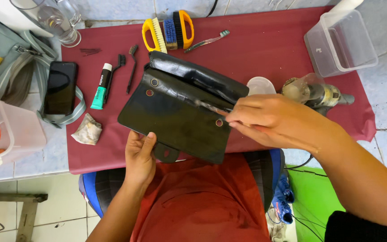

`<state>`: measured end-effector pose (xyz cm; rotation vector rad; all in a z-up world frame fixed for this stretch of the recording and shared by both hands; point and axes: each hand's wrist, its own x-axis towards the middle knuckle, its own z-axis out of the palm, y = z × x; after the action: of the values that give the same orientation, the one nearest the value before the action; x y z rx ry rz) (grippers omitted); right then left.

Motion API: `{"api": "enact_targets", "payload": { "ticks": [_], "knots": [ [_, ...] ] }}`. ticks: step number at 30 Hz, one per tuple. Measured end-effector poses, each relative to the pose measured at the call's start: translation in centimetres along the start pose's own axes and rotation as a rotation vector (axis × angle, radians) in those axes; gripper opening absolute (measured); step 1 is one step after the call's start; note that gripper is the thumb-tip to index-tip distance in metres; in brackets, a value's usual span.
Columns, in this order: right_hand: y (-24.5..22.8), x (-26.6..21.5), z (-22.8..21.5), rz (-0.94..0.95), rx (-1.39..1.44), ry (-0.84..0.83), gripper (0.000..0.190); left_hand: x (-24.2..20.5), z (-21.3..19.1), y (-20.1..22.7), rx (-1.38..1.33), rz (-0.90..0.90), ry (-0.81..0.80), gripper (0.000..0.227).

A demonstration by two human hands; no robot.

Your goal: The person paints a black handbag with a brush, applying a dark substance to the surface. They then use a heat gun to dry the painted areas before continuing to apply more paint with the brush.

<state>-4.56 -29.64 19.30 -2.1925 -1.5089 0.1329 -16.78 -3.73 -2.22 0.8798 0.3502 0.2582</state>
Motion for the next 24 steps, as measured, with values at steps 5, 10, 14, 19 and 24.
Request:
{"api": "enact_targets", "payload": {
  "ticks": [5,10,14,19,24],
  "knots": [
    [-0.7,-2.4,0.2,0.05,-0.047,-0.052,0.006,-0.8,0.6,0.8,0.043,-0.072,0.021,0.038],
    [-0.7,-3.8,2.1,0.055,0.061,-0.039,0.007,-0.8,0.3,0.6,0.066,-0.099,0.014,0.036],
    [-2.2,-4.3,2.3,-0.012,-0.051,0.073,0.005,-0.9,0.2,0.5,0.032,-0.097,0.02,0.035],
    [-1.9,-6.1,4.9,-0.001,-0.053,0.109,0.012,-0.9,0.3,0.7,0.041,-0.117,0.04,0.037],
    [-3.7,-8.2,4.7,0.116,-0.096,0.188,0.013,-1.0,0.6,1.0,0.035,-0.111,0.038,0.04]
  ]
}}
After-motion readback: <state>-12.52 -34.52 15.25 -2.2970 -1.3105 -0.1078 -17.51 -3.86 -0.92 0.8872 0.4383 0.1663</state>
